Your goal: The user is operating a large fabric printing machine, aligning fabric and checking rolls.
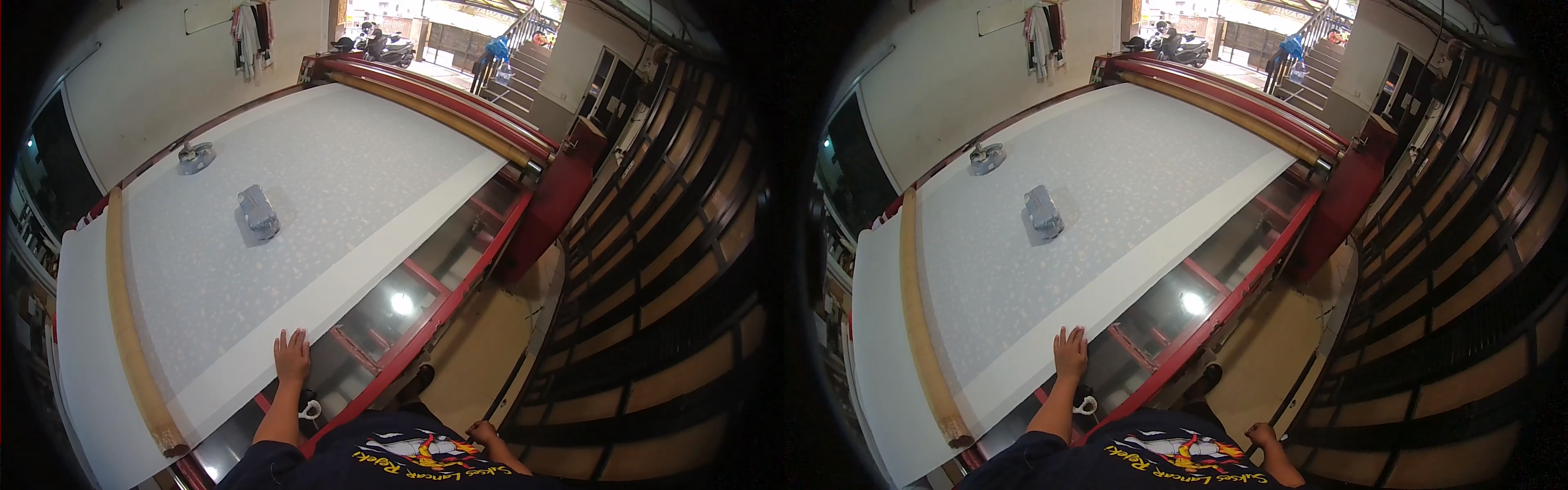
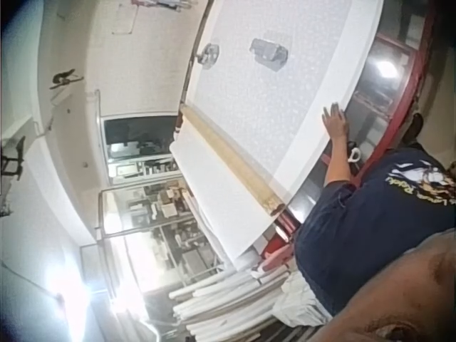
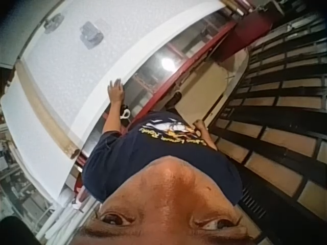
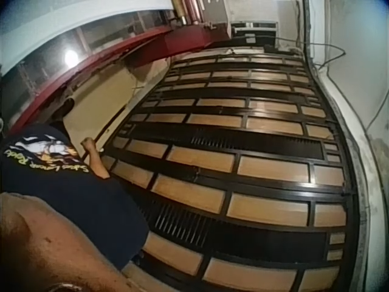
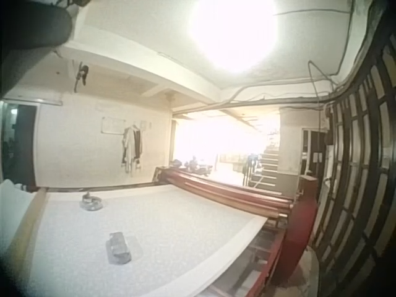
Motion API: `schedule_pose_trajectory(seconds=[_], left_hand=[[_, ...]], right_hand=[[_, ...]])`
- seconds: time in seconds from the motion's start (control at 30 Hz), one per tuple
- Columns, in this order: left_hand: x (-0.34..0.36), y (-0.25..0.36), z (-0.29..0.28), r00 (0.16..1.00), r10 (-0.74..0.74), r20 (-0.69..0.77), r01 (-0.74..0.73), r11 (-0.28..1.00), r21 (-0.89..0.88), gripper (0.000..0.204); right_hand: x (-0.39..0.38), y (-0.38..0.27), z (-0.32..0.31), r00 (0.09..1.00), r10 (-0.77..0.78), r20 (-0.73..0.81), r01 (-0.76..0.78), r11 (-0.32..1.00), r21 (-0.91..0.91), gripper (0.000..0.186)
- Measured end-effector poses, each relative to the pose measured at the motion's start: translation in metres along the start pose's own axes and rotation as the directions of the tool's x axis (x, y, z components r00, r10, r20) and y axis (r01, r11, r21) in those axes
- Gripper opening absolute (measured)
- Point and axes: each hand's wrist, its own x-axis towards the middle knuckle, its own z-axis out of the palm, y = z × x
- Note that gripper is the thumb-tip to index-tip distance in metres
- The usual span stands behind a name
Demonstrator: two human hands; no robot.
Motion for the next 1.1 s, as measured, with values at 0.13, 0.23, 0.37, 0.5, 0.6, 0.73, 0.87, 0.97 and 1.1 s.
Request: schedule_pose_trajectory(seconds=[0.13,0.23,0.37,0.5,0.6,0.73,0.87,0.97,1.1], left_hand=[[-0.003,-0.003,-0.001,1.000,-0.011,0.011,0.011,1.000,0.007,0.043],[0.001,0.001,0.001,1.000,0.002,0.021,-0.002,1.000,-0.006,0.043],[-0.002,-0.001,0.000,1.000,-0.006,0.018,0.006,1.000,0.007,0.043],[-0.004,-0.003,0.002,1.000,0.000,0.002,0.000,1.000,0.006,0.043],[-0.005,-0.005,0.002,1.000,0.002,-0.007,-0.002,1.000,0.014,0.042],[-0.004,-0.002,0.002,1.000,0.015,-0.014,-0.015,1.000,0.007,0.042],[-0.005,-0.003,0.000,0.999,0.022,-0.030,-0.022,1.000,0.003,0.042],[-0.006,-0.002,0.000,1.000,0.015,-0.020,-0.015,1.000,0.018,0.042],[-0.005,-0.002,0.001,0.999,0.017,-0.027,-0.017,1.000,0.006,0.041]], right_hand=[[0.005,0.006,0.004,1.000,-0.005,-0.003,0.005,1.000,-0.005,0.029],[0.020,0.026,0.012,0.998,-0.047,-0.046,0.047,0.999,-0.004,0.029],[0.024,0.022,0.008,1.000,-0.019,0.001,0.019,1.000,0.001,0.029],[0.019,0.019,0.004,0.998,-0.054,-0.033,0.053,0.998,-0.040,0.029],[0.015,0.012,0.000,1.000,-0.031,0.004,0.031,0.999,-0.026,0.033],[0.016,0.013,-0.001,0.999,0.034,0.030,-0.034,0.999,-0.012,0.037],[0.014,0.009,-0.003,0.997,0.063,0.042,-0.064,0.998,0.020,0.037],[0.013,0.012,0.000,0.999,0.039,0.019,-0.039,0.999,0.000,0.036],[0.014,0.013,0.004,0.999,0.039,0.036,-0.039,0.999,0.010,0.035]])
